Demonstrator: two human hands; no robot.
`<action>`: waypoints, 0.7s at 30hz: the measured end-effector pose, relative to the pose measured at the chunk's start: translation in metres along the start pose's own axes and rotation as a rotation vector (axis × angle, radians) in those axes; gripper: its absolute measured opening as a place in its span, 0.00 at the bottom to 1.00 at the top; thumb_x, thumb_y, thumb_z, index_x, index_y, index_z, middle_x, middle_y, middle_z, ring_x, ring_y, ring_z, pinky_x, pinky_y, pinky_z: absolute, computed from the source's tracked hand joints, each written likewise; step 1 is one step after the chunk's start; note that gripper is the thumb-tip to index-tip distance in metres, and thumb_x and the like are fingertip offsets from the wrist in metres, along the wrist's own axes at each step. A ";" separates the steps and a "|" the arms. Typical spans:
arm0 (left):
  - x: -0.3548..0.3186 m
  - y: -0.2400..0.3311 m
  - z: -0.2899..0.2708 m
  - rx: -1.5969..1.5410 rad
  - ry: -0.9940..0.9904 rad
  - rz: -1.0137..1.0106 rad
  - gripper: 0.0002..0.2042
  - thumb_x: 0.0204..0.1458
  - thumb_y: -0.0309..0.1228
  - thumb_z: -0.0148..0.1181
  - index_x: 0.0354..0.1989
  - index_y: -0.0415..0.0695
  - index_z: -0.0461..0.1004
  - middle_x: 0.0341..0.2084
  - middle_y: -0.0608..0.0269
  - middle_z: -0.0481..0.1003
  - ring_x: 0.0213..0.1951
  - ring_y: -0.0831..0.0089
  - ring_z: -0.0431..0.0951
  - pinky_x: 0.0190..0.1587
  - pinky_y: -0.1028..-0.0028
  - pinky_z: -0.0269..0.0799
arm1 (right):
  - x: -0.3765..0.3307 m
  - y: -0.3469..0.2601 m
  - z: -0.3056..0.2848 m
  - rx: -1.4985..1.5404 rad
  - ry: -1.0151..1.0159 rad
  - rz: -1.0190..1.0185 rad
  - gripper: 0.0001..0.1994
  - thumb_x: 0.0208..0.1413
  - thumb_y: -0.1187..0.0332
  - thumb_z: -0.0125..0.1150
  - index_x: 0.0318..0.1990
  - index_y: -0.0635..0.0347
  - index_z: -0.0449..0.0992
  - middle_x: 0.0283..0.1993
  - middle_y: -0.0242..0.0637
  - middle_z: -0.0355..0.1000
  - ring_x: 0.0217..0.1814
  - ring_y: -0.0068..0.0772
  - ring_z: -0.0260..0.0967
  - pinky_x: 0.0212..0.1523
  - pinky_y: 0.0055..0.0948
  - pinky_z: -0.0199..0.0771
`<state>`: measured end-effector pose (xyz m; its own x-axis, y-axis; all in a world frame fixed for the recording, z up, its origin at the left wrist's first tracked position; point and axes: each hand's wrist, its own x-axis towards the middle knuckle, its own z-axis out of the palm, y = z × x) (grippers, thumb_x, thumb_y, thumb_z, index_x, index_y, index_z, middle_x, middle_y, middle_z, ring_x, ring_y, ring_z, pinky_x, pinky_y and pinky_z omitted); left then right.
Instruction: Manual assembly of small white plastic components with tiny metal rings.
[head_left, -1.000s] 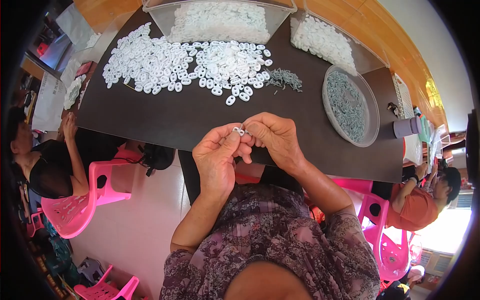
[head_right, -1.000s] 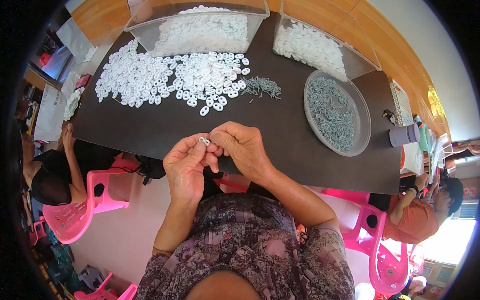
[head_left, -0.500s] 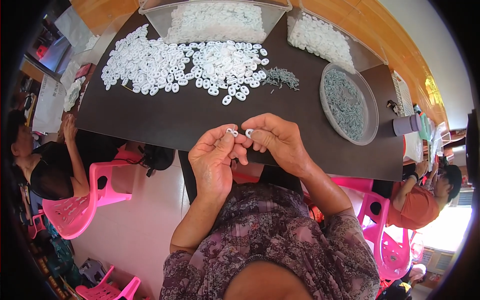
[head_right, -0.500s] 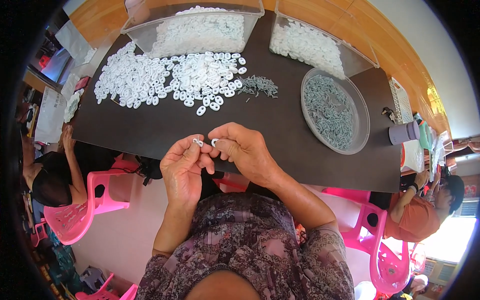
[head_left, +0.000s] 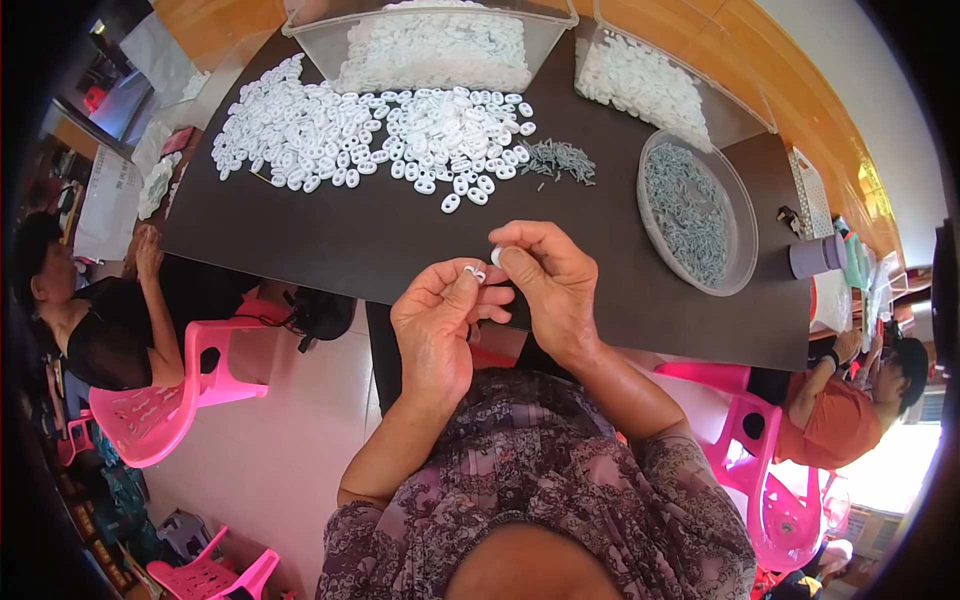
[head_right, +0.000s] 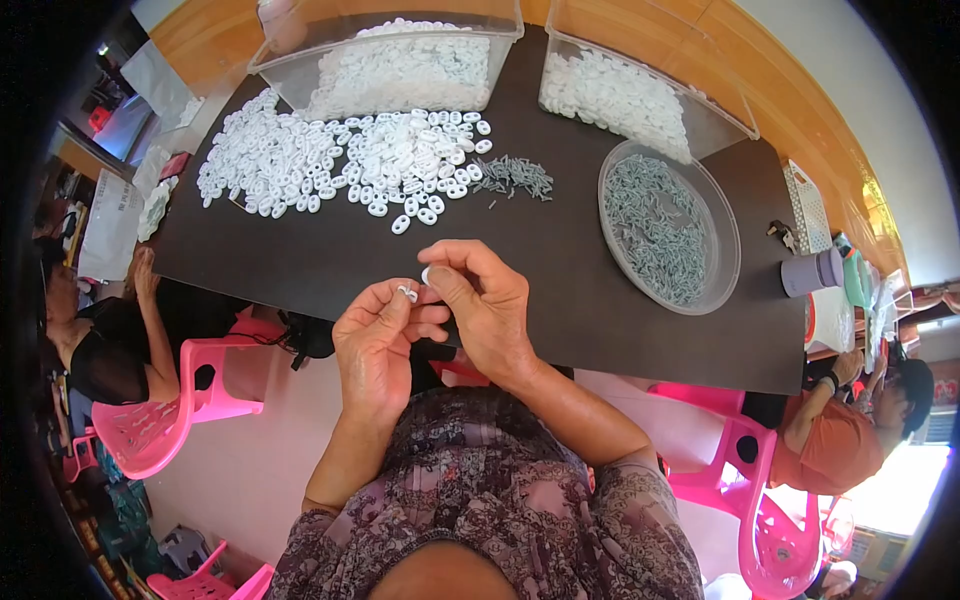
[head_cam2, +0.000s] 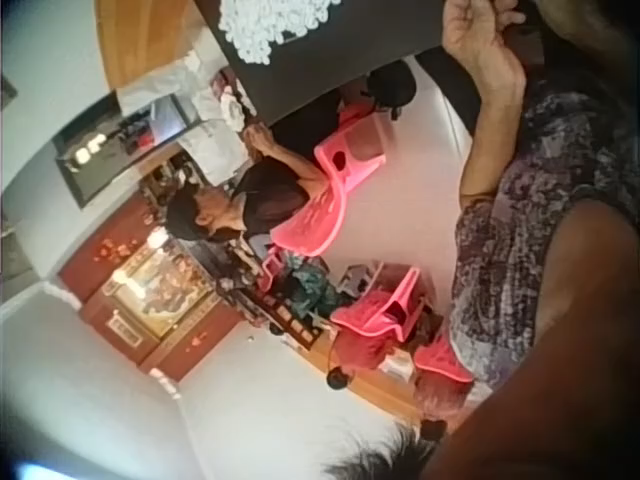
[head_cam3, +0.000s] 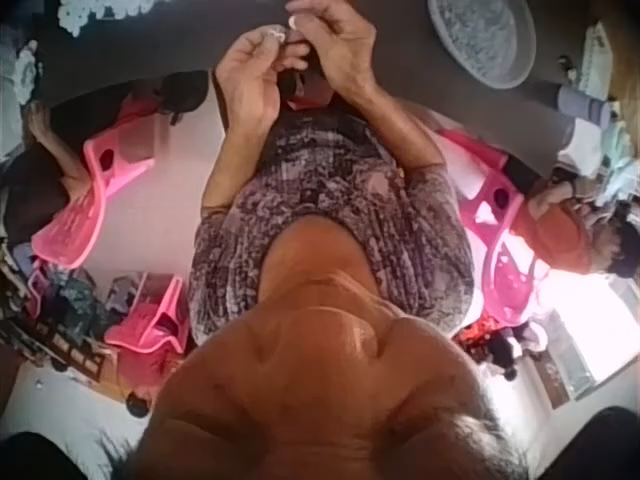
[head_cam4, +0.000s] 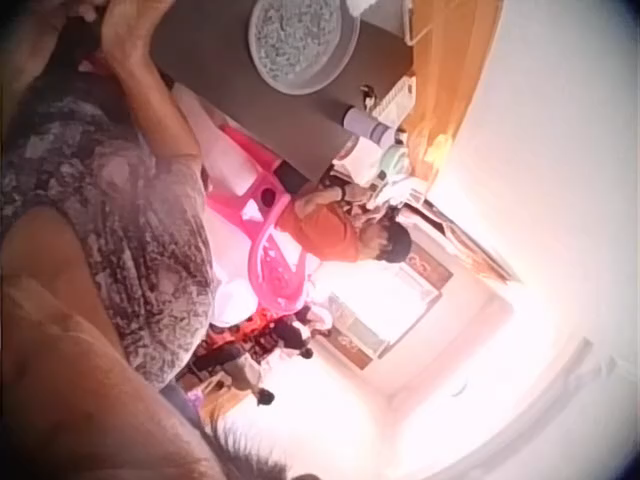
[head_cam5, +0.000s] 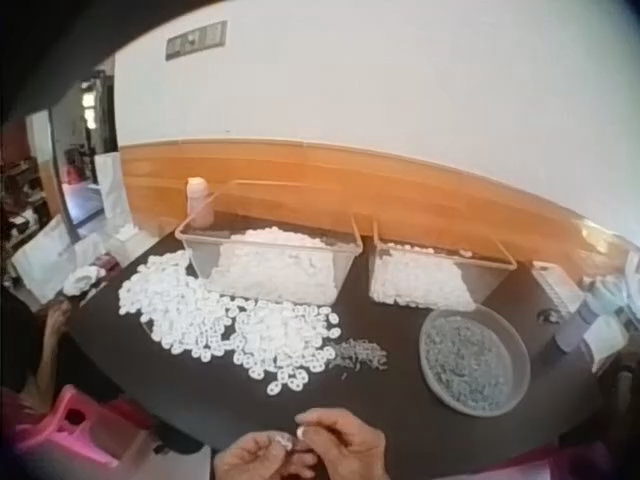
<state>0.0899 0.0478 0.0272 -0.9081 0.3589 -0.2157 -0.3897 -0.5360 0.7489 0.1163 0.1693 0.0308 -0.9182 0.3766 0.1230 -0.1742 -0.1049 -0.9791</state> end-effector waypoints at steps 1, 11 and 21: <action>0.000 -0.001 0.000 -0.039 -0.009 -0.019 0.08 0.58 0.26 0.51 0.39 0.32 0.71 0.34 0.48 0.77 0.31 0.68 0.79 0.31 0.75 0.77 | -0.001 -0.001 0.001 0.039 0.032 0.050 0.07 0.55 0.81 0.53 0.38 0.63 0.75 0.37 0.30 0.68 0.35 0.16 0.66 0.38 0.17 0.67; -0.004 0.004 0.011 -0.097 -0.061 -0.011 0.08 0.59 0.26 0.49 0.39 0.32 0.69 0.34 0.44 0.76 0.31 0.65 0.79 0.30 0.72 0.77 | -0.009 -0.001 -0.026 -0.114 0.022 -0.067 0.05 0.55 0.80 0.56 0.39 0.66 0.74 0.37 0.28 0.69 0.36 0.14 0.64 0.38 0.16 0.66; -0.013 0.003 0.015 -0.041 -0.069 -0.014 0.09 0.59 0.27 0.49 0.40 0.32 0.69 0.34 0.44 0.76 0.30 0.65 0.79 0.29 0.73 0.77 | -0.020 -0.017 -0.040 -0.076 -0.077 0.062 0.06 0.51 0.80 0.61 0.37 0.66 0.75 0.34 0.29 0.72 0.35 0.15 0.66 0.37 0.17 0.68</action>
<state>0.1031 0.0530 0.0417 -0.8905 0.4175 -0.1809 -0.4093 -0.5611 0.7195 0.1520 0.2001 0.0384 -0.9516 0.2992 0.0707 -0.0911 -0.0549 -0.9943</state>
